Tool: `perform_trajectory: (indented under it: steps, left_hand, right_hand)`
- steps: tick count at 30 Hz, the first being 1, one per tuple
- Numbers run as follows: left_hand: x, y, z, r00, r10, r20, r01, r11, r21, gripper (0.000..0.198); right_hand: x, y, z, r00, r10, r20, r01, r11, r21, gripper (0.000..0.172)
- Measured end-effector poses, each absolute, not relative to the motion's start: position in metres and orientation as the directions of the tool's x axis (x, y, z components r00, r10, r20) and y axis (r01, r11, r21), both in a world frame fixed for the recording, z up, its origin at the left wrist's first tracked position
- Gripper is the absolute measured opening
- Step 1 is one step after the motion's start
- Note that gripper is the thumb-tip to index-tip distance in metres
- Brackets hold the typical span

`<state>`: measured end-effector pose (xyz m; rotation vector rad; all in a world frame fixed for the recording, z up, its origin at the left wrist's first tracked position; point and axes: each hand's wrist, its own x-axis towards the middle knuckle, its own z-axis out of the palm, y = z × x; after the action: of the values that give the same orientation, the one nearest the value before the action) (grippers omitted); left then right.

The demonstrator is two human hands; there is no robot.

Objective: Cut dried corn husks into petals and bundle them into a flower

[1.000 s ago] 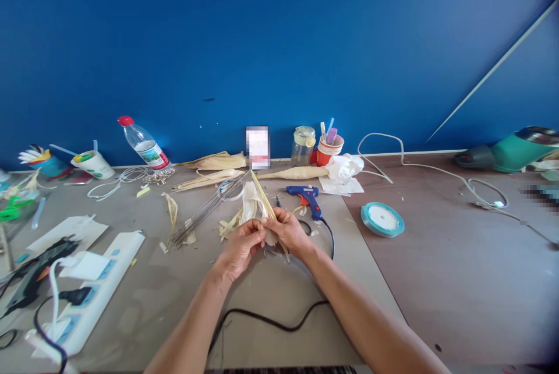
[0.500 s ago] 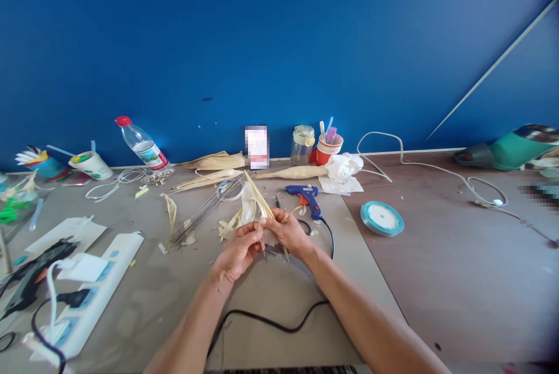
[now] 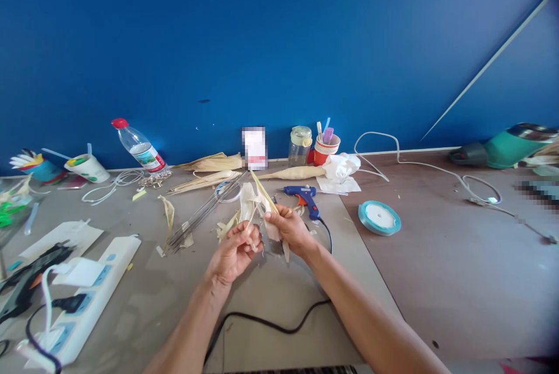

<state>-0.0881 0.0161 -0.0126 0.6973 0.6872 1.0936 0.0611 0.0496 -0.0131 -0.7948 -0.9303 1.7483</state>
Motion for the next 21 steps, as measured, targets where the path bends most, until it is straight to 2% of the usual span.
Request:
perform_trajectory:
  steps: [6, 11, 14, 18, 19, 21]
  left_hand:
    - [-0.099, 0.021, -0.004, 0.174, 0.982, -0.075, -0.621, 0.169, 0.766, 0.033]
    - [-0.100, 0.019, -0.007, 0.270, 0.962, -0.051, -0.675, 0.227, 0.702, 0.020]
    - [-0.100, 0.018, -0.008, 0.317, 0.948, -0.026, -0.647, 0.236, 0.725, 0.017]
    - [-0.097, 0.019, -0.009, 0.338, 0.940, -0.045, -0.588, 0.249, 0.769, 0.021]
    - [-0.096, 0.019, -0.010, 0.345, 0.937, -0.059, -0.570, 0.259, 0.780, 0.021]
    - [-0.095, 0.020, -0.012, 0.363, 0.927, -0.093, -0.528, 0.287, 0.799, 0.022]
  right_hand:
    - [0.069, 0.055, -0.011, -0.218, 0.968, -0.124, -0.404, -0.205, -0.892, 0.038]
    - [0.065, 0.055, -0.017, -0.252, 0.967, -0.048, -0.299, -0.125, -0.946, 0.038]
    - [0.063, 0.054, -0.020, -0.196, 0.979, 0.063, -0.084, 0.048, -0.995, 0.038]
    - [0.064, 0.050, -0.015, 0.045, 0.929, 0.366, 0.186, 0.352, -0.917, 0.042]
    - [0.065, 0.048, -0.013, 0.054, 0.920, 0.388, 0.189, 0.372, -0.909, 0.042]
    - [0.065, 0.045, -0.009, -0.080, 0.945, 0.317, 0.074, 0.323, -0.943, 0.040]
